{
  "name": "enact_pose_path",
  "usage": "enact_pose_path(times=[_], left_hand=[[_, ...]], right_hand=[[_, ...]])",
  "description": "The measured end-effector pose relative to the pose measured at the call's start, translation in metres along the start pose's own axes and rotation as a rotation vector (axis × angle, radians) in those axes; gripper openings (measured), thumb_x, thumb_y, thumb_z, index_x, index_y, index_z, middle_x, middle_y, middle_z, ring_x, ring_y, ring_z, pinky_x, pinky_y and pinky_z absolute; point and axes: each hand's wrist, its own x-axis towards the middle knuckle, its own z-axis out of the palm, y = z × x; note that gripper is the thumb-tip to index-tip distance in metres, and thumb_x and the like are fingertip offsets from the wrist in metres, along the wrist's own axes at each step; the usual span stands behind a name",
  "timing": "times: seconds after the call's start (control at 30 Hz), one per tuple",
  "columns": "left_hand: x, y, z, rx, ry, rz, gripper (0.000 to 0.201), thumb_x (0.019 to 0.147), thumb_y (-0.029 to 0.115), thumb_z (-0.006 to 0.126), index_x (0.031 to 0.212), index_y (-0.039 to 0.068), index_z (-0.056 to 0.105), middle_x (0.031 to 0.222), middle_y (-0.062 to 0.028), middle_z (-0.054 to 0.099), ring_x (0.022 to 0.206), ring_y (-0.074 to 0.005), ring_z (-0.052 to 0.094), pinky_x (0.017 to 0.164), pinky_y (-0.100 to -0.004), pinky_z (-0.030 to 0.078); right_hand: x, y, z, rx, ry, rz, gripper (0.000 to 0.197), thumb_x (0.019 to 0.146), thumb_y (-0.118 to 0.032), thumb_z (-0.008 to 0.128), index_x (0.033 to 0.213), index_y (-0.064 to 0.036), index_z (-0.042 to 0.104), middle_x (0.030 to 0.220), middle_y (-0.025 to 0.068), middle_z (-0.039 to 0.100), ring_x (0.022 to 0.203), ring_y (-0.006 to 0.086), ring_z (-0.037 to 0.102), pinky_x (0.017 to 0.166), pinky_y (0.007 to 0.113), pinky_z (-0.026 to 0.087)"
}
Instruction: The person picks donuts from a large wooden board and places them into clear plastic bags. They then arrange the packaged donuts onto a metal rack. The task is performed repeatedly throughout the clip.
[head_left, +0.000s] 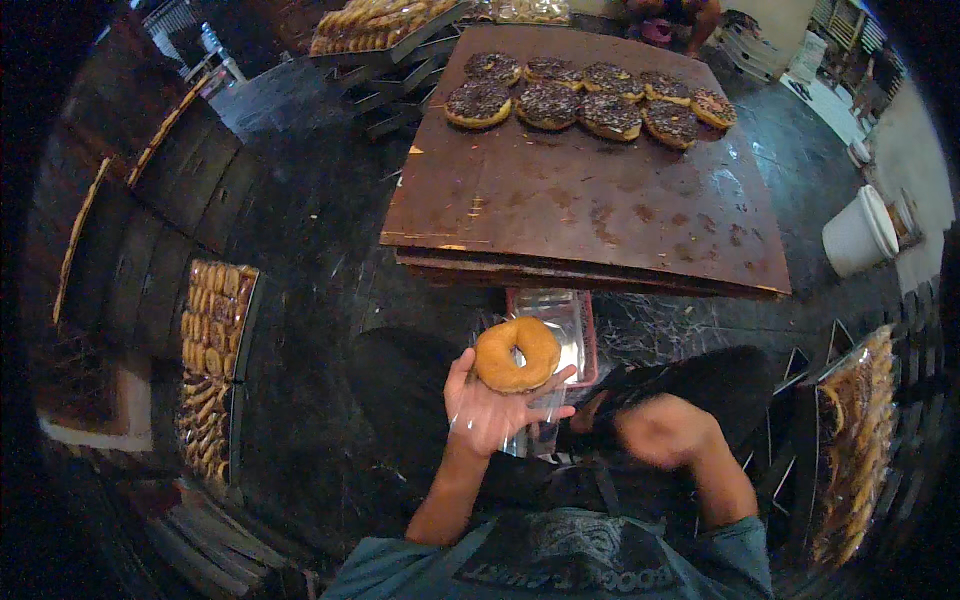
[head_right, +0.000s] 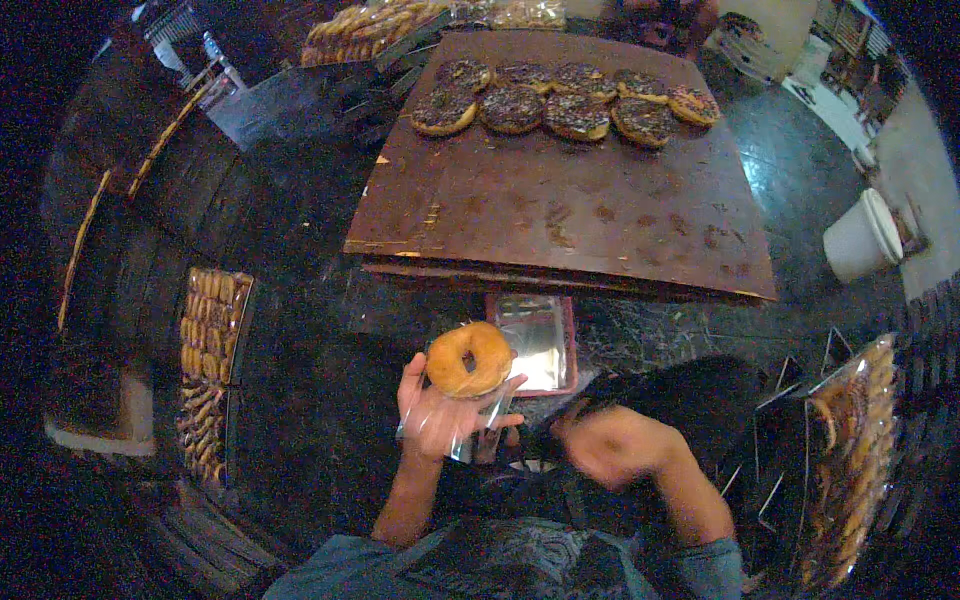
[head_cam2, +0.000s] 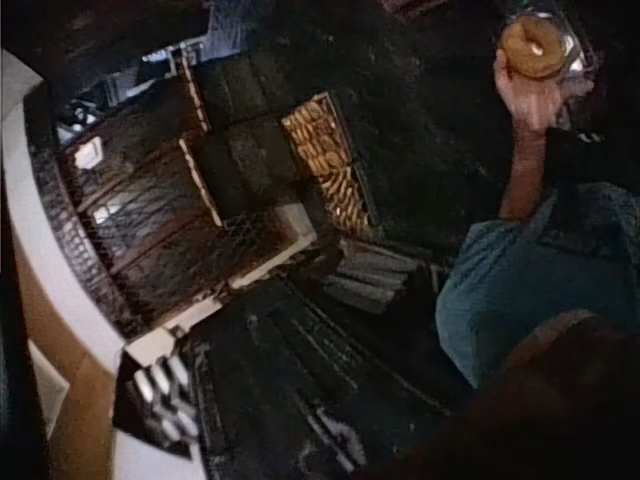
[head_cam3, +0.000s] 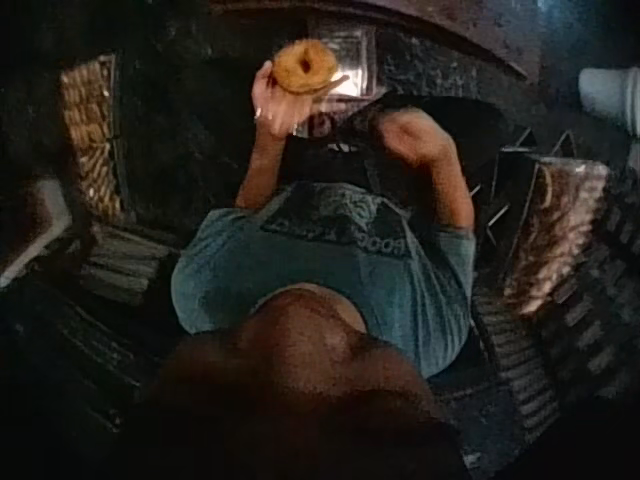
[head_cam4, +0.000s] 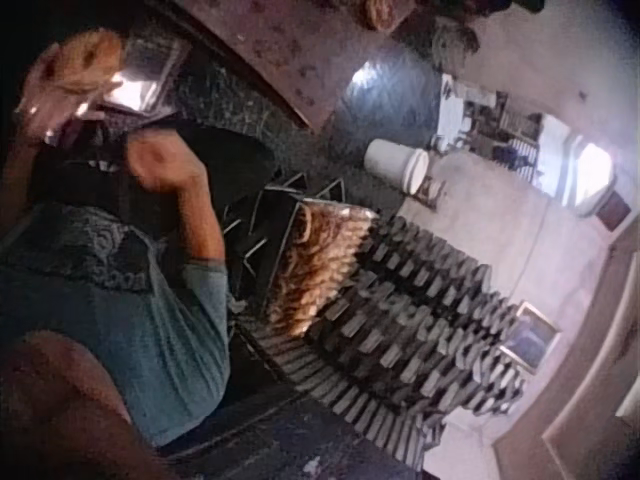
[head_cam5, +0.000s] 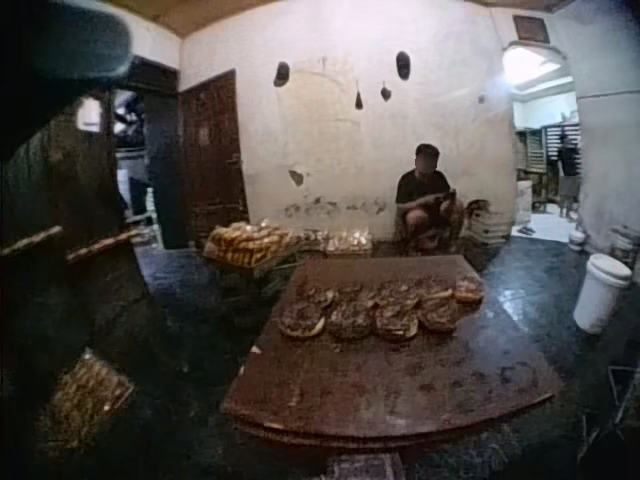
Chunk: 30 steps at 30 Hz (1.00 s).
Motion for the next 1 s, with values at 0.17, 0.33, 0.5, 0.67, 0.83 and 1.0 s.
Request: enact_pose_path(times=[0.17, 0.33, 0.5, 0.67, 0.83, 1.0], left_hand=[[0.006, -0.023, 0.031, -0.035, -0.066, -0.08, 0.07, 0.086, 0.052, 0.037, 0.141, 0.012, 0.019, 0.146, -0.0209, 0.013, 0.132, -0.0479, 0.01, 0.094, -0.0753, 0.011], [0.007, -0.043, 0.045, 0.037, -0.144, -0.289, 0.082, 0.083, 0.066, 0.031, 0.141, 0.009, 0.019, 0.144, -0.0187, 0.021, 0.127, -0.0407, 0.03, 0.099, -0.0654, 0.021], [0.024, -0.065, 0.036, 0.868, 0.191, 0.314, 0.03, 0.09, 0.022, 0.048, 0.111, 0.0, 0.049, 0.113, -0.0104, 0.05, 0.108, -0.0219, 0.049, 0.093, -0.0364, 0.04], [0.041, -0.088, 0.013, 1.205, 0.114, 0.23, 0.02, 0.084, 0.005, 0.055, 0.102, -0.003, 0.058, 0.105, -0.0081, 0.053, 0.099, -0.0155, 0.05, 0.088, -0.0296, 0.041], [0.053, -0.105, 0.007, 1.539, 0.324, 0.275, 0.037, 0.085, 0.001, 0.056, 0.121, -0.001, 0.049, 0.086, -0.0056, 0.059, 0.079, -0.0123, 0.056, 0.076, -0.0244, 0.045], [0.064, -0.101, -0.005, 1.381, 0.217, 0.51, 0.03, 0.085, 0.0, 0.055, 0.115, -0.001, 0.051, 0.084, -0.0052, 0.061, 0.074, -0.0108, 0.057, 0.069, -0.0235, 0.047]], right_hand=[[0.02, -0.031, 0.014, -0.569, 0.894, -0.149, 0.031, 0.072, -0.015, 0.067, 0.102, -0.0094, 0.062, 0.101, 0.0135, 0.058, 0.089, 0.0288, 0.056, 0.077, 0.039, 0.047], [0.028, -0.078, 0.011, -0.745, 0.967, -0.638, 0.02, 0.073, -0.012, 0.068, 0.091, -0.0056, 0.062, 0.103, 0.0135, 0.059, 0.094, 0.0291, 0.057, 0.08, 0.037, 0.047], [-0.002, -0.07, 0.021, 0.038, 1.226, -0.347, 0.006, 0.085, -0.006, 0.056, 0.084, 0.0001, 0.056, 0.093, 0.013, 0.061, 0.089, 0.0229, 0.06, 0.077, 0.032, 0.049], [-0.027, -0.012, 0.052, 1.035, 1.3, -0.343, 0.009, 0.092, -0.011, 0.047, 0.089, -0.0021, 0.049, 0.095, 0.0106, 0.055, 0.093, 0.0221, 0.059, 0.078, 0.032, 0.05], [-0.021, 0.029, 0.063, 0.927, 1.502, -0.37, 0.008, 0.092, -0.01, 0.046, 0.087, -0.004, 0.048, 0.09, 0.0085, 0.055, 0.076, 0.0135, 0.056, 0.062, 0.023, 0.049], [-0.029, 0.034, 0.056, 0.591, 1.6, -0.183, 0.015, 0.085, -0.002, 0.055, 0.099, -0.0029, 0.051, 0.074, 0.0033, 0.055, 0.061, 0.0074, 0.05, 0.052, 0.021, 0.04]])
